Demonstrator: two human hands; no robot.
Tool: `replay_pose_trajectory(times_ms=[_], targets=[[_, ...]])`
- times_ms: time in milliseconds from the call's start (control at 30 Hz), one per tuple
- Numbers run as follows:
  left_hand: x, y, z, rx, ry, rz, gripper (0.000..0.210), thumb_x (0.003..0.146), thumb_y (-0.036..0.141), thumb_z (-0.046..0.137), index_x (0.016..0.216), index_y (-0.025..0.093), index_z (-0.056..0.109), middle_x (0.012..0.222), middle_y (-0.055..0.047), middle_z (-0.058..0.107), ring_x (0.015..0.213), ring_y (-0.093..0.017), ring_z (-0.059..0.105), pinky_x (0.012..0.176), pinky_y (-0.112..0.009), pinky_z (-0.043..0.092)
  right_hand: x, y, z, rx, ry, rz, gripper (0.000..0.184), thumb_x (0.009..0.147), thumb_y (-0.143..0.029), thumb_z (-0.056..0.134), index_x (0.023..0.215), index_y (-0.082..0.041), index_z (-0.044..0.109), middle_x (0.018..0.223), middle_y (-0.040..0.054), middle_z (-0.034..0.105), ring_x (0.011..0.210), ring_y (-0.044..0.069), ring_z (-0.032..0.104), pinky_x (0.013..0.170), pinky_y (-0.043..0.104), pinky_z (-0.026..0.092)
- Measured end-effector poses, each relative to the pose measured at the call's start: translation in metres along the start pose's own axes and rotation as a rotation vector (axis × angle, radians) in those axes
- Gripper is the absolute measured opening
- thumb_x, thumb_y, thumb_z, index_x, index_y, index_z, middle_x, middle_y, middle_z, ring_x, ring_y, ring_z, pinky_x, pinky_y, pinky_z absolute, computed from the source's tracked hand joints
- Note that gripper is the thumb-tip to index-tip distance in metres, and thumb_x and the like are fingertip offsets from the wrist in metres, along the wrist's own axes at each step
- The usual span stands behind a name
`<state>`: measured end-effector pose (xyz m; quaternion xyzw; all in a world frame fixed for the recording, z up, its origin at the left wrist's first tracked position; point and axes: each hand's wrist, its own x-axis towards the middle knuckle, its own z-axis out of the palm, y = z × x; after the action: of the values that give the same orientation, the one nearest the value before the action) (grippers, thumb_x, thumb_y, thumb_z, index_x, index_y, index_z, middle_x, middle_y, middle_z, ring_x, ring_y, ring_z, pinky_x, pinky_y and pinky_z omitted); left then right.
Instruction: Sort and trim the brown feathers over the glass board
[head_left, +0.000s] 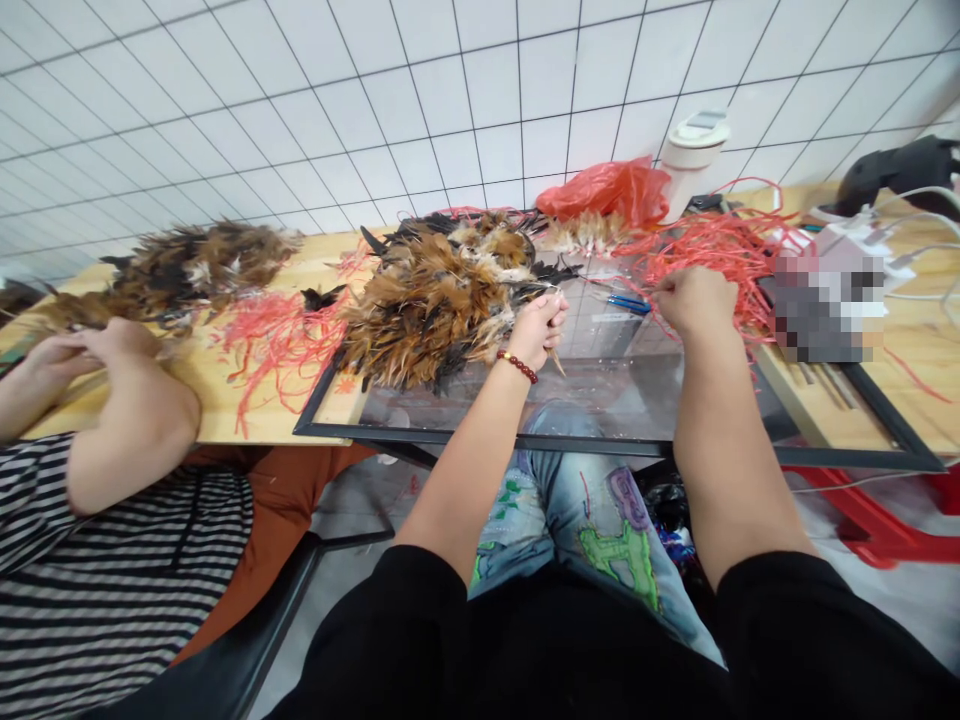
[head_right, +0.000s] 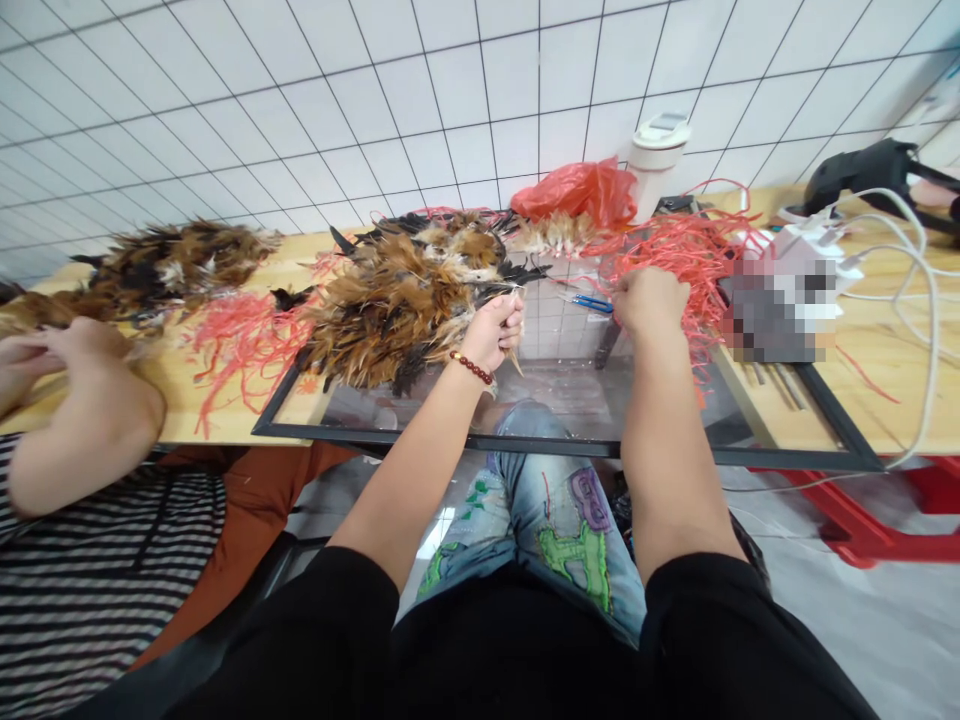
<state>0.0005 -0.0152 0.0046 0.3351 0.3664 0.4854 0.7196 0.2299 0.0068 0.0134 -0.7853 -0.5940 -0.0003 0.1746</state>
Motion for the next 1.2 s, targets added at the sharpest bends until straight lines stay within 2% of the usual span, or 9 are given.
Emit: replay_pose_trajectory(times_ms=[200,367,433,600,700,867,967,1100,1200], targets=[[0.002,0.000,-0.002,0.015,0.013,-0.031,0.021,0.099,0.019,0.046,0.078,0.016,0.050,0.055,0.008,0.037,0.038,-0.001,0.021,0.039,-0.014,0.013,-0.004,-0.005,-0.011,-0.103,-0.152,0.128,0.027,0.082,-0.026,0.062,0.101,-0.015,0.077,0.117,0.0250,0.071,0.115,0.037,0.063,0.095,0.049,0.044],[0.001,0.000,-0.001,0.015,0.024,-0.026,0.023,0.100,0.017,0.042,0.079,0.016,0.050,0.055,0.008,0.037,0.037,0.000,0.022,0.039,-0.014,0.013,-0.001,0.003,-0.020,0.098,0.029,0.190,0.033,0.089,-0.028,0.055,0.112,-0.019,0.076,0.118,0.0203,0.074,0.110,0.031,0.067,0.092,0.041,0.048],[0.000,0.001,0.000,0.015,0.026,-0.033,0.023,0.100,0.017,0.042,0.079,0.016,0.049,0.055,0.008,0.037,0.036,0.000,0.022,0.039,-0.014,0.013,-0.002,0.003,-0.020,0.067,0.002,0.151,0.031,0.088,-0.028,0.057,0.110,-0.020,0.077,0.116,0.0188,0.075,0.110,0.031,0.067,0.093,0.042,0.049],[-0.001,0.003,0.001,0.023,0.031,-0.050,0.023,0.101,0.017,0.041,0.079,0.016,0.049,0.055,0.009,0.036,0.036,0.000,0.022,0.038,-0.014,0.013,-0.003,-0.004,-0.010,-0.056,-0.230,-0.045,0.027,0.084,-0.032,0.065,0.105,-0.023,0.079,0.111,0.0137,0.076,0.110,0.033,0.066,0.094,0.045,0.048],[0.000,0.002,0.000,0.022,0.029,-0.056,0.023,0.101,0.018,0.041,0.080,0.016,0.049,0.055,0.009,0.037,0.036,0.000,0.022,0.038,-0.014,0.013,-0.003,-0.008,0.001,-0.131,-0.234,-0.074,0.024,0.084,-0.031,0.063,0.101,-0.024,0.079,0.107,0.0135,0.076,0.109,0.034,0.067,0.094,0.046,0.048],[0.002,0.001,-0.001,0.027,0.022,-0.076,0.022,0.101,0.019,0.043,0.080,0.016,0.049,0.055,0.009,0.037,0.035,0.000,0.023,0.037,-0.014,0.013,-0.001,-0.014,0.013,-0.176,-0.227,-0.119,0.023,0.084,-0.026,0.059,0.096,-0.016,0.076,0.108,0.0203,0.073,0.110,0.037,0.066,0.094,0.050,0.047],[0.002,0.001,-0.001,0.026,0.028,-0.082,0.022,0.101,0.019,0.042,0.080,0.016,0.048,0.055,0.009,0.037,0.035,0.000,0.023,0.037,-0.014,0.013,0.002,-0.017,0.011,0.101,-0.172,-0.226,0.017,0.087,-0.025,0.054,0.087,-0.018,0.069,0.098,0.0143,0.072,0.099,0.030,0.065,0.090,0.043,0.048],[0.001,0.003,-0.001,0.016,0.028,-0.077,0.022,0.101,0.018,0.042,0.080,0.016,0.048,0.056,0.008,0.038,0.035,0.000,0.023,0.037,-0.014,0.013,0.002,-0.016,-0.001,0.775,0.021,-0.256,0.013,0.091,-0.023,0.049,0.078,-0.022,0.054,0.080,0.0030,0.059,0.078,0.017,0.054,0.080,0.031,0.044],[0.000,0.003,-0.001,0.009,0.024,-0.077,0.022,0.101,0.018,0.042,0.079,0.016,0.048,0.055,0.009,0.037,0.036,0.000,0.023,0.037,-0.013,0.014,-0.001,-0.010,-0.013,1.178,0.028,-0.286,0.014,0.089,-0.019,0.053,0.075,-0.021,0.053,0.076,0.0000,0.053,0.071,0.012,0.046,0.075,0.028,0.039]])
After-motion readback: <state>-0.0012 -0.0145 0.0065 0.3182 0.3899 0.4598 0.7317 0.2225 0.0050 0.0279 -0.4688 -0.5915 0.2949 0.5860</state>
